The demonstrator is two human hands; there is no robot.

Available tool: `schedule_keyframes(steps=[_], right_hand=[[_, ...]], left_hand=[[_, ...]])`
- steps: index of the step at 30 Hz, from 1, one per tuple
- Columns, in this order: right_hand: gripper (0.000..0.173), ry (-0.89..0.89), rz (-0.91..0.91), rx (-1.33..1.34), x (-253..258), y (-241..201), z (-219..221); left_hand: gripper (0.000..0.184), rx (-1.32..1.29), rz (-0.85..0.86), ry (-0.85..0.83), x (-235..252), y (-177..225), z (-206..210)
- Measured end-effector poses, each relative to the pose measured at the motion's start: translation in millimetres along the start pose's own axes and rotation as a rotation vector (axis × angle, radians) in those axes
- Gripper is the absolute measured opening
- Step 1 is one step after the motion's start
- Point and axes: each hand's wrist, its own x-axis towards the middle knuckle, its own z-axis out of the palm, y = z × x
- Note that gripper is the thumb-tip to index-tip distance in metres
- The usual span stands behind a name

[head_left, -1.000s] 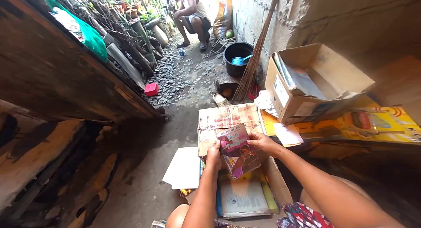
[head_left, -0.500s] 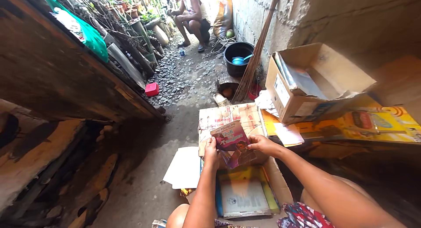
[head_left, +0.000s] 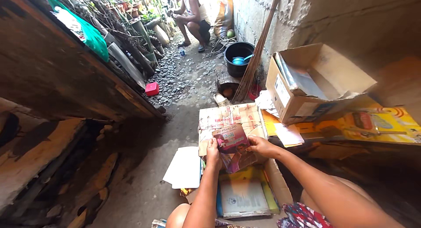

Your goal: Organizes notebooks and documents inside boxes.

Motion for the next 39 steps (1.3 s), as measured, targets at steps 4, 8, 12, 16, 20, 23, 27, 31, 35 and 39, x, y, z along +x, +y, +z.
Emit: schedule_keyframes(steps=[4,8,12,16,20,23,27,31,35,39], right_hand=[[0.021,0.019,-0.009,0.073,-3,-4,-4],[0.02,0.046,-0.026,0.144,-8,-8,-9],[0.02,0.059,-0.039,0.213,-13,-12,-11],[0.021,0.013,-0.052,0.268,-14,-11,-10],[0.024,-0.066,0.013,0.237,-16,-13,-7],[0.027,-0.13,0.019,0.274,-15,-11,-4],[0.026,-0.181,-0.046,0.334,-17,-12,-4],[0.024,-0.188,-0.053,0.351,-17,-10,0],[0.027,-0.14,-0.052,0.349,-16,-10,12],[0.024,-0.088,-0.054,0.289,-13,-7,23]], left_hand=[[0.035,0.033,-0.016,-0.033,2,5,-2],[0.053,0.147,-0.165,-0.036,-2,15,-3],[0.056,0.178,-0.163,-0.075,-4,14,1],[0.051,0.091,-0.057,-0.069,-8,11,3],[0.05,0.076,-0.012,0.054,-9,8,6],[0.053,0.076,-0.007,0.113,-9,6,4],[0.052,0.034,-0.017,0.121,-12,6,7],[0.05,-0.153,-0.141,-0.037,-12,4,6],[0.053,-0.265,-0.222,-0.24,-18,7,7],[0.054,-0.28,-0.243,-0.388,-32,4,14]])
